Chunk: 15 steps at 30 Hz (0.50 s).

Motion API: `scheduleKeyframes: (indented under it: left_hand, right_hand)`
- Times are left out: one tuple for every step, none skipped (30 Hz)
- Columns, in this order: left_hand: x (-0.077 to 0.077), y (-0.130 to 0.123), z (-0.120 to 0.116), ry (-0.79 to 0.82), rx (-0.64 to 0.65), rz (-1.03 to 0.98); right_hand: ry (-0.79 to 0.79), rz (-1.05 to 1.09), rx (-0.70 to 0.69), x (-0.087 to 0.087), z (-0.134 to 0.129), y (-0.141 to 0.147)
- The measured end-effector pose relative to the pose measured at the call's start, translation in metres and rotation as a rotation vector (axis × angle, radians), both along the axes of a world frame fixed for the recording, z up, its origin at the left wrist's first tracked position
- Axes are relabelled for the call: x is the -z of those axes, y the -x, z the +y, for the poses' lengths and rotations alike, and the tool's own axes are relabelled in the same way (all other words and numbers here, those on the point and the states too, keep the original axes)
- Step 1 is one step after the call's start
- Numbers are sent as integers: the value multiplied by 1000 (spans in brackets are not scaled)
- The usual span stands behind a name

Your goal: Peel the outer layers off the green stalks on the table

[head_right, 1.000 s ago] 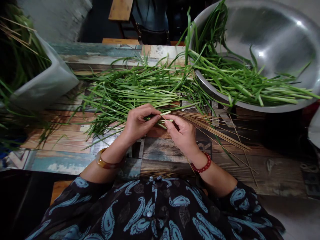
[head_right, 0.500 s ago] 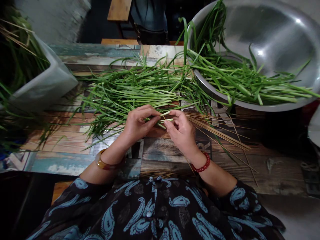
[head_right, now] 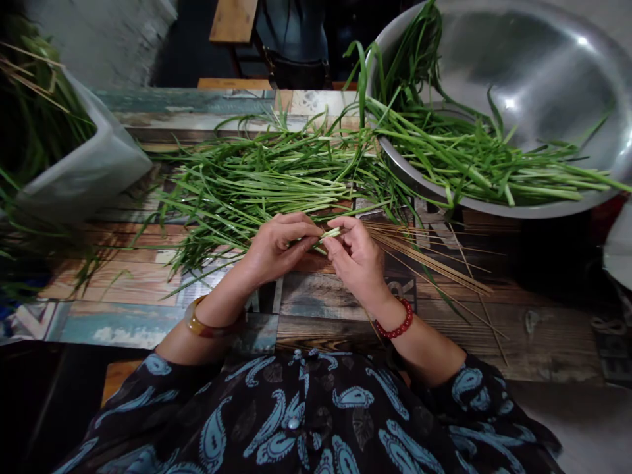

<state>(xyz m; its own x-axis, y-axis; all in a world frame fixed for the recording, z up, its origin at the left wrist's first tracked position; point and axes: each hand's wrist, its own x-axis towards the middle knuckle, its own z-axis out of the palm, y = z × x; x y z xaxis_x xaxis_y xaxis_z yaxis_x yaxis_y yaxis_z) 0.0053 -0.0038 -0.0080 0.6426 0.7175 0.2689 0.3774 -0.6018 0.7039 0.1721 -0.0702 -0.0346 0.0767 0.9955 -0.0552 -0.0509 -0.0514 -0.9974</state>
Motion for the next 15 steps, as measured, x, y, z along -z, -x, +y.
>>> scheduleKeyframes:
  left_hand:
    - [-1, 1, 0, 28, 17, -5]
    - [-2, 2, 1, 52, 21, -6]
    - [-2, 3, 1, 70, 16, -2]
    - [-2, 3, 2, 80, 5, 8]
    - [-2, 4, 2, 80, -5, 22]
    - [-1, 5, 3, 75, -9, 35]
    - [-1, 5, 3, 71, -4, 47]
    - [-1, 6, 3, 76, 5, 56]
    - [-1, 6, 3, 88, 8, 60]
    - [-1, 6, 2, 99, -6, 61]
    - [-2, 7, 2, 103, -37, 63]
    - [-3, 8, 1, 98, -83, 67]
    - [-5, 8, 0, 81, -134, 74]
    - [-6, 9, -1, 52, -184, 85]
    - [-8, 9, -2, 19, -226, 98]
  right_hand:
    - [0, 9, -3, 0, 0, 0]
    - [-4, 13, -8, 0, 0, -1]
    - [-11, 13, -16, 1, 1, -2]
    - [-22, 10, -24, 1, 1, -2]
    - [-33, 2, -31, 2, 1, -3]
    - [-40, -11, -37, 3, 1, -3]
    - [-43, -24, -42, 3, 1, -3]
    - [-43, -33, -50, 3, 1, -4]
    - [-42, -35, -61, 3, 1, -4]
    - [-40, -35, -77, 3, 1, -4]
    - [-39, -37, -91, 2, 1, -4]
    - [-40, -44, -101, 2, 1, -4]
    - [-42, -56, -104, 2, 1, -4]
    - [-43, -76, -100, 3, 1, -5]
    - [-43, -101, -94, 3, 1, -5]
